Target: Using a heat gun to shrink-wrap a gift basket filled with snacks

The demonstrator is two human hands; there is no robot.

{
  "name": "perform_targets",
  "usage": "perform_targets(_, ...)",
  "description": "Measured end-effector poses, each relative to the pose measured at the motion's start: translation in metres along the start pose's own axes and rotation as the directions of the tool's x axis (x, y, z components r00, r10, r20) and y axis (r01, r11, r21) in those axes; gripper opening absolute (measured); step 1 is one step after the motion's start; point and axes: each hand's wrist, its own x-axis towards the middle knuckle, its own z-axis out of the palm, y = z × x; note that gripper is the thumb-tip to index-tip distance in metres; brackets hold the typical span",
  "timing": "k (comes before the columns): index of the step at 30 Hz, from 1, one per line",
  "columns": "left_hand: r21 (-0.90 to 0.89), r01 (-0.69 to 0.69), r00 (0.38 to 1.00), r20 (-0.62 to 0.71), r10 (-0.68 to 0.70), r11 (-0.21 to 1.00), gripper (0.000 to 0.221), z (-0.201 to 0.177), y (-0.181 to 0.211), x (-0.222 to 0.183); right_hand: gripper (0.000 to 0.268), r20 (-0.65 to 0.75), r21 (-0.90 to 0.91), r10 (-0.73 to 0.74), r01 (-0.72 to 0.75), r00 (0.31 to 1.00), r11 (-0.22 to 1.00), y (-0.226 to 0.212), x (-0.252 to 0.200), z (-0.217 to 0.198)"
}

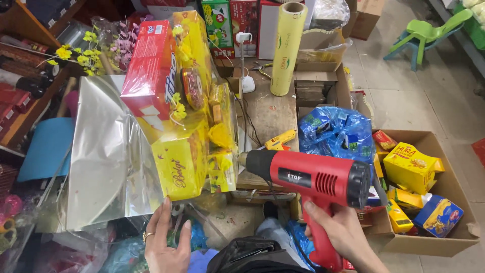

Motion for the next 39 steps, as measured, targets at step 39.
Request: perform_targets(39, 0.138, 0.171, 0.983, -0.085, -0.16, 0.976, 0.076, -0.025, -0.03, 0.044, 0.037, 0.228, 0.304, -0.103, 0.029, 0.968, 0.952, -0.048, 0.068, 0.079)
